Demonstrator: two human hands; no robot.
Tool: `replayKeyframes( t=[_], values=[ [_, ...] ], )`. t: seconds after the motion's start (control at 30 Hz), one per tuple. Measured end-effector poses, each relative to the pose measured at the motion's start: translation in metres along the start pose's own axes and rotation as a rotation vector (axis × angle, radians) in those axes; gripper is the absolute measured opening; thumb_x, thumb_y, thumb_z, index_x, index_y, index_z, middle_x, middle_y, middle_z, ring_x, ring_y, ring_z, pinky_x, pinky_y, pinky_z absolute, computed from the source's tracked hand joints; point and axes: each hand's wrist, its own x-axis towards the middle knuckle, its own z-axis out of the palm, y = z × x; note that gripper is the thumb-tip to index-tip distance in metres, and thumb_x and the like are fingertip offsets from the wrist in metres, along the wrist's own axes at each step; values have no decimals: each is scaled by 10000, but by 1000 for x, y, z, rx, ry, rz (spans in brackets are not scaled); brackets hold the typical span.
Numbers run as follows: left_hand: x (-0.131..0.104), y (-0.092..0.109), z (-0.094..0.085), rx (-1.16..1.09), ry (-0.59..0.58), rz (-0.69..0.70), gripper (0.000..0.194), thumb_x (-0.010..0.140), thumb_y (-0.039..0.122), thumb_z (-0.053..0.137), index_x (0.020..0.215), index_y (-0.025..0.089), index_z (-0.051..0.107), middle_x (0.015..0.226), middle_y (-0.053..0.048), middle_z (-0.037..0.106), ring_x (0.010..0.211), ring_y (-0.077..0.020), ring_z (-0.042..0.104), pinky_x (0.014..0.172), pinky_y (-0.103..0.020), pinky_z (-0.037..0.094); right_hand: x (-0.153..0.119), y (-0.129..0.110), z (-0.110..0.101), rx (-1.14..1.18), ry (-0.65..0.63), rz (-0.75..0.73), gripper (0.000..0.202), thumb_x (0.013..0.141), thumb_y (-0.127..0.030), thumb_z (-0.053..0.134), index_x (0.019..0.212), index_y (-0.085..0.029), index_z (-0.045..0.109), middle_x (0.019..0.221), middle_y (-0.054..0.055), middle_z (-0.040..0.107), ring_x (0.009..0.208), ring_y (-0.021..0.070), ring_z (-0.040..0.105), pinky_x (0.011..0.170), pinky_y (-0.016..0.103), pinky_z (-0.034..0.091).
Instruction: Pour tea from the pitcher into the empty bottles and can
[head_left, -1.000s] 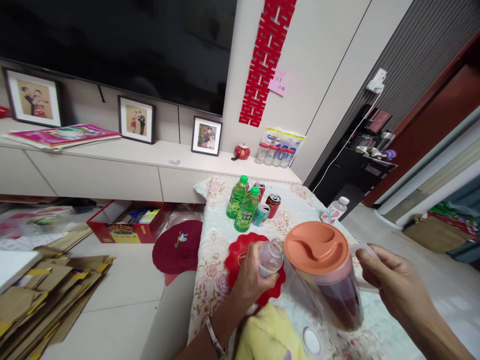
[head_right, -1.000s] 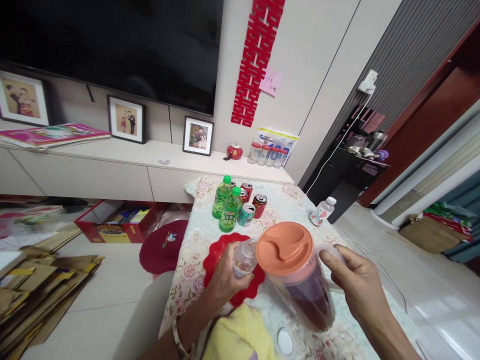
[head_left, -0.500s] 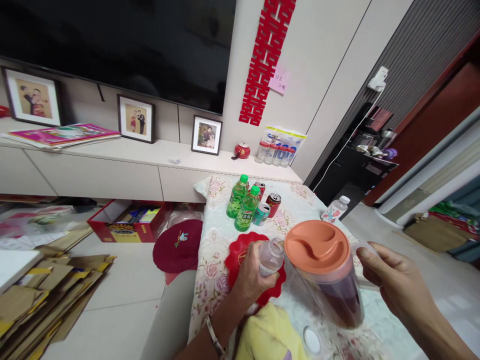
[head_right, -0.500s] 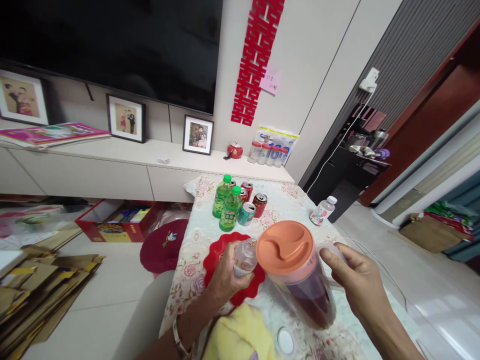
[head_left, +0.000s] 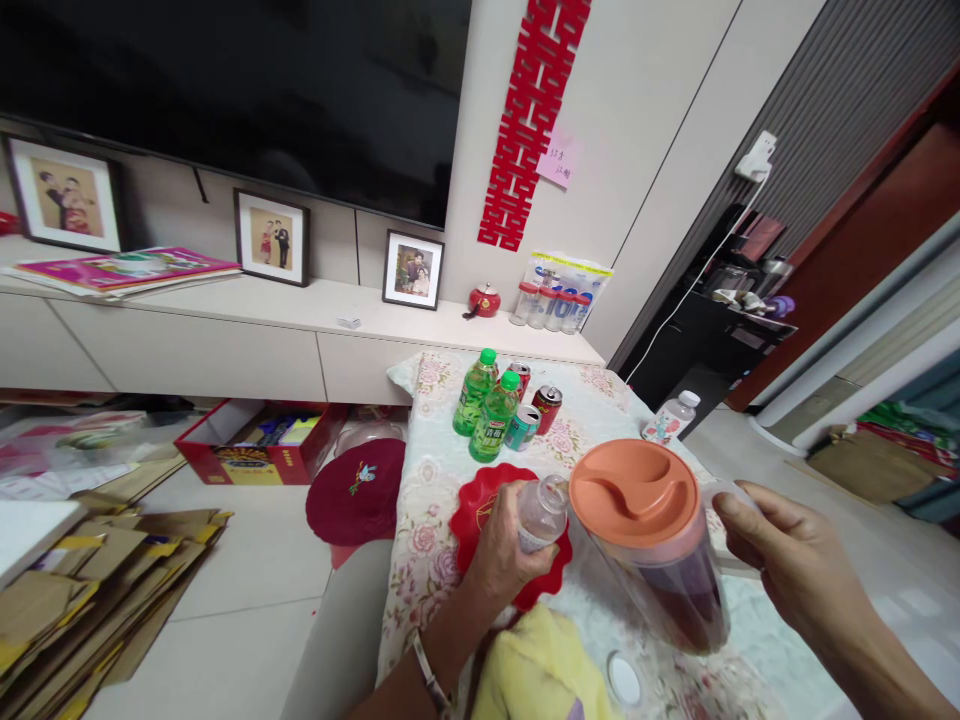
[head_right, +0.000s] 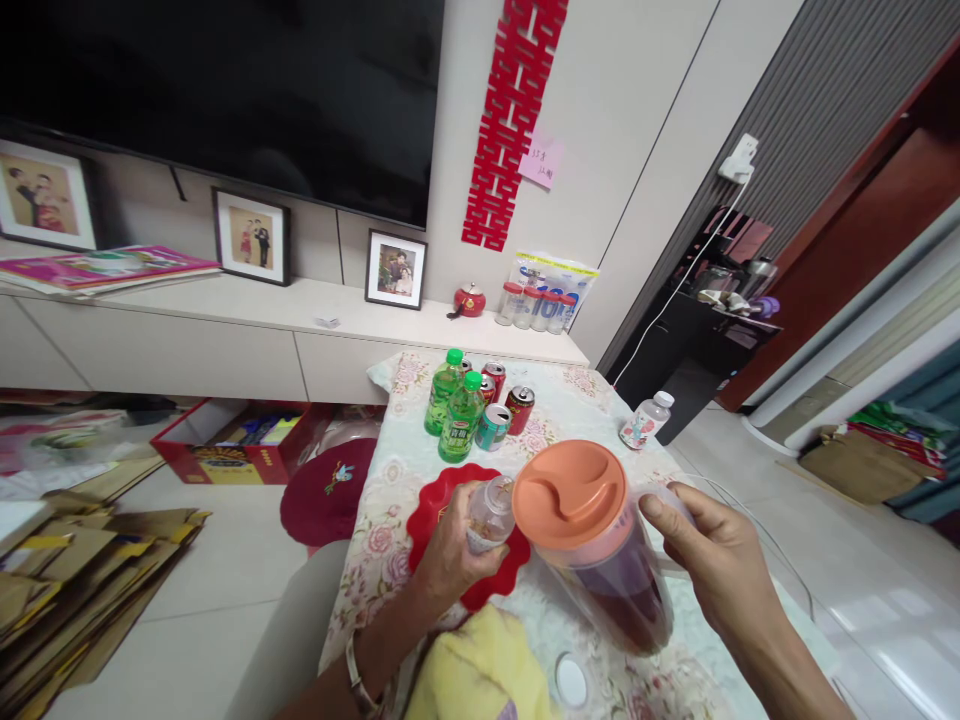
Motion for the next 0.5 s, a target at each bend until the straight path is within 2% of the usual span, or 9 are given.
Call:
replayKeyframes(
  t=[0.13,0.33,0.5],
  values=[
    [0,-1,1,3,7,4,674,576,227,725,1226,205,549,1132,-137,722,1082,-366,729,941,-523,619,-1,-4,3,2,3,2,580,676,-693,846,518,-207,572,599,-51,325,550,108,272,452,245,248],
    [0,0,0,24,-26,-14,696,575,229,720,1234,245,496,1163,-126,702,1111,-369,714,996,-524,599,2,2,-1,-7,-37,1,526,728,-646,839,563,-212,592,628,-53,321,566,113,276,462,249,257],
    [0,4,-2,12,-52,-39,685,584,245,715,1232,228,494,1172,-135,691,1124,-365,702,1007,-517,591,3,4,-3,-20,-31,-5,538,741,-640,832,554,-213,562,629,-56,307,567,114,275,461,250,259]
  ],
)
